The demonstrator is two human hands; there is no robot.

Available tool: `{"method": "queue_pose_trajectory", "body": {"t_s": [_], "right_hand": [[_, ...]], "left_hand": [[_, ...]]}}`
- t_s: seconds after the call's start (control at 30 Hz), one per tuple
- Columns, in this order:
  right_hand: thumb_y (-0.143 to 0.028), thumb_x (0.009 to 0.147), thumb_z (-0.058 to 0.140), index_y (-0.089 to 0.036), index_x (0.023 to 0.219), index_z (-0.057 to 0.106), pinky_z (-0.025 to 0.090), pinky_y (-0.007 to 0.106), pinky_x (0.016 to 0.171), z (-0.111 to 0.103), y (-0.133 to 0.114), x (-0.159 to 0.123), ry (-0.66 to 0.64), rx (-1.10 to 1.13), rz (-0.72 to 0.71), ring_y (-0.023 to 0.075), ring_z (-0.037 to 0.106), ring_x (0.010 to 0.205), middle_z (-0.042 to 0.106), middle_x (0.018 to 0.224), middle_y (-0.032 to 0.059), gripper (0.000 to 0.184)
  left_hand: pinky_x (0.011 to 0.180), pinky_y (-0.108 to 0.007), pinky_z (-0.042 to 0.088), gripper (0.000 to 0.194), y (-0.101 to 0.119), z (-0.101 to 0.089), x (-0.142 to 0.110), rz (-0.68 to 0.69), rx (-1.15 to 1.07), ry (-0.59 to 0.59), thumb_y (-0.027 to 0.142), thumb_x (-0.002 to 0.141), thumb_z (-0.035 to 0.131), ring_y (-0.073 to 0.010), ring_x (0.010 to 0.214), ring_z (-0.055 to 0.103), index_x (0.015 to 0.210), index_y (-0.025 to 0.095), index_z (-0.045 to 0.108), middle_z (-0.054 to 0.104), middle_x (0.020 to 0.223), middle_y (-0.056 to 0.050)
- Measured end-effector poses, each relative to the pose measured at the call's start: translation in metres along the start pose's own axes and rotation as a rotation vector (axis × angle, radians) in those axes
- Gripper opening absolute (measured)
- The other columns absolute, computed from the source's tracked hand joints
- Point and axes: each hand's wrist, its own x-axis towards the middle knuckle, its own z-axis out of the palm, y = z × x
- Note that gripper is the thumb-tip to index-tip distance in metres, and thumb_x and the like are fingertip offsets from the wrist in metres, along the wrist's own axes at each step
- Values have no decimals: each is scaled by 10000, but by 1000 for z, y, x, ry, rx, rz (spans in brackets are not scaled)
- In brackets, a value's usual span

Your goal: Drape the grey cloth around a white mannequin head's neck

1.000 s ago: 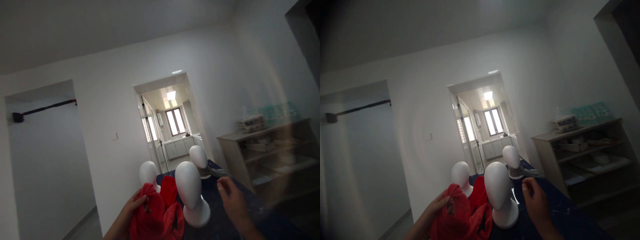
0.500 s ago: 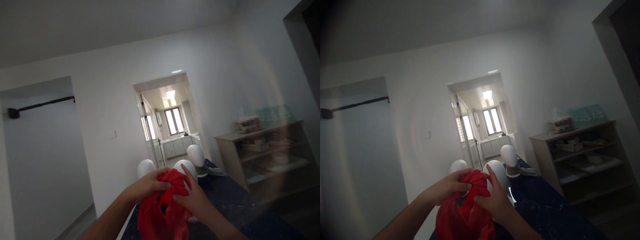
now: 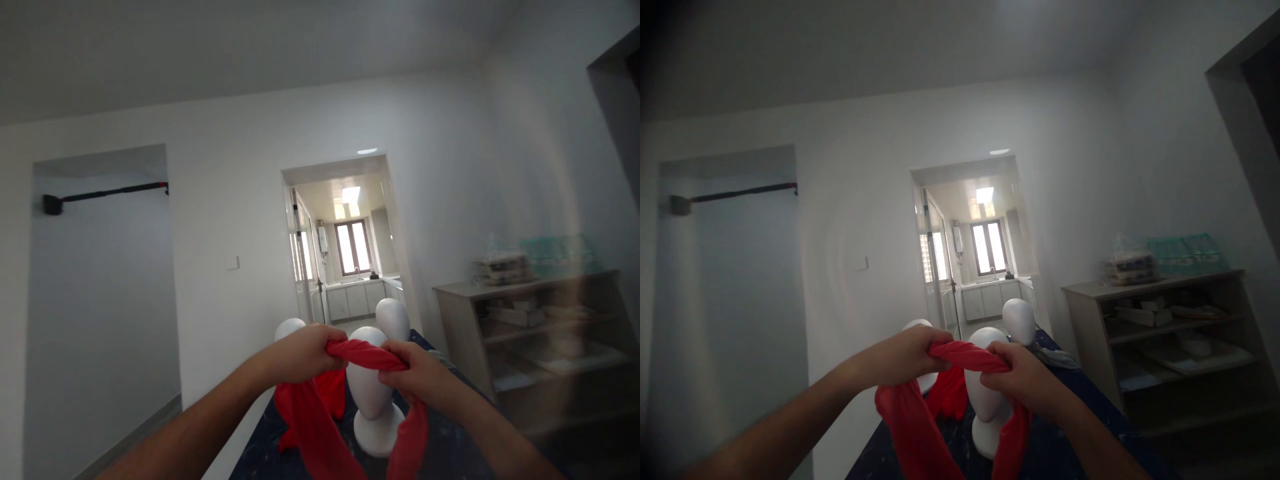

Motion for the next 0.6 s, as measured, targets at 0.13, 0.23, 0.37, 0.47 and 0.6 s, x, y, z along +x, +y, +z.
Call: {"method": "queue_pose_trajectory", "body": {"t_s": [0.13,0.23,0.37,0.47,0.6], "right_hand": [[-258,832,719,-175,998,688,316,197,511,-4,-11,-6,-49,-49,-2,76,456,570,534,677,-76,188],[-263,835,710,-166,1002,700,332,206,557,-4,-11,-8,-59,-67,-26,88,456,624,541,702,-68,193],[-223,782,722,-168,979,721,357,223,609,-1,-3,-10,-75,-94,-38,103,467,681,589,768,-53,205],[-265,793,727,-184,976,741,386,240,637,6,3,-11,-64,-26,-37,120,504,697,641,794,-32,200],[-357,765,786,-178,1026,754,480,280,719,22,16,-9,-134,139,-11,172,626,773,723,874,19,318]], "left_hand": [[578,-254,322,143,1,2,-2,-31,-64,-35,347,839,661,-132,659,501,838,207,694,591,711,44],[552,-248,327,178,-1,7,-3,-71,-168,-111,370,831,679,-131,634,505,896,208,712,585,697,47],[516,-250,347,207,-6,23,-3,-118,-321,-156,404,833,700,-135,564,509,906,210,714,590,647,45],[546,-254,397,209,-10,37,-1,-99,-538,-186,413,816,749,-136,557,544,876,215,717,643,685,30],[492,-238,368,193,-13,55,3,-66,-808,-237,392,845,740,-109,475,510,871,200,743,655,666,24]]}}
